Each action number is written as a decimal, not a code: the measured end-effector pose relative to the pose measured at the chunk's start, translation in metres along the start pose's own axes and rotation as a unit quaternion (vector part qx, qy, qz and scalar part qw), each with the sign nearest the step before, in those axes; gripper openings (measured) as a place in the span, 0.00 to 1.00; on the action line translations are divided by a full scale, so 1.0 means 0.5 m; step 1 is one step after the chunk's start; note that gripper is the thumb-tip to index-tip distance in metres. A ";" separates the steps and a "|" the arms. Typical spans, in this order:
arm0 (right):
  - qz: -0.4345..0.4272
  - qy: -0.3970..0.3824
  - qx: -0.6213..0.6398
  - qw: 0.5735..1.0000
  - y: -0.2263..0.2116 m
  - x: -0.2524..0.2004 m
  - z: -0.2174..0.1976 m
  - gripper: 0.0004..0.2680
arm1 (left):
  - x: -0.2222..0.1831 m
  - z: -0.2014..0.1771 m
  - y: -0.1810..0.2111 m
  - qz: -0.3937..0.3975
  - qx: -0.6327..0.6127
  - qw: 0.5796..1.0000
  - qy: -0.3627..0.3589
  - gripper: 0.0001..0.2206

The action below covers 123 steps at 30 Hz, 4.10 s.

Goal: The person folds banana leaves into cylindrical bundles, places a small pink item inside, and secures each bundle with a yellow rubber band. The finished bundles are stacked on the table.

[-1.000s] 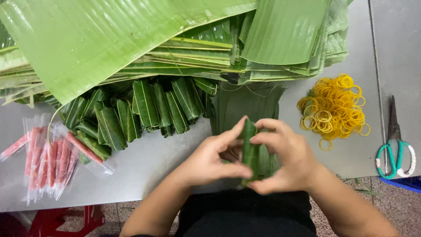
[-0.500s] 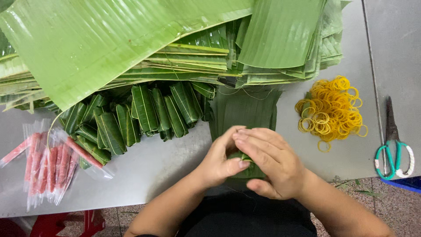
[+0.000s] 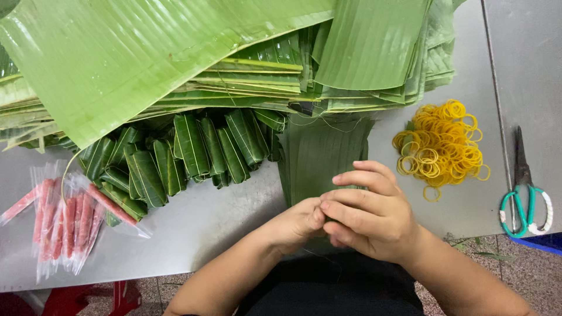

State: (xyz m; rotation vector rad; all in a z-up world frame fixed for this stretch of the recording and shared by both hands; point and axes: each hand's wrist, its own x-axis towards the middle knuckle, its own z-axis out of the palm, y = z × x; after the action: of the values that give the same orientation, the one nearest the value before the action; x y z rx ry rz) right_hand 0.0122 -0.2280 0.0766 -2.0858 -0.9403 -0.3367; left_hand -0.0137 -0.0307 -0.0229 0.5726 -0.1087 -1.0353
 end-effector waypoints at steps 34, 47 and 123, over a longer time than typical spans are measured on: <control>0.353 0.032 -0.014 0.935 0.089 -0.119 -0.030 0.09 | 0.002 0.089 0.068 0.305 0.722 0.597 0.171 0.45; 0.294 0.089 -0.394 0.866 0.156 -0.202 -0.097 0.03 | -0.003 0.066 0.067 0.249 0.584 0.754 0.169 0.47; 0.226 -0.171 0.607 0.743 0.027 0.176 0.161 0.17 | -0.313 0.067 0.263 0.120 0.764 0.379 0.508 0.44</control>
State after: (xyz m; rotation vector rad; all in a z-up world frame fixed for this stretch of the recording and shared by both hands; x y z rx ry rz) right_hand 0.0760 -0.1275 0.0633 -1.0327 -0.5205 0.7799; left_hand -0.0039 0.1366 0.0986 2.7425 -0.0083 0.2545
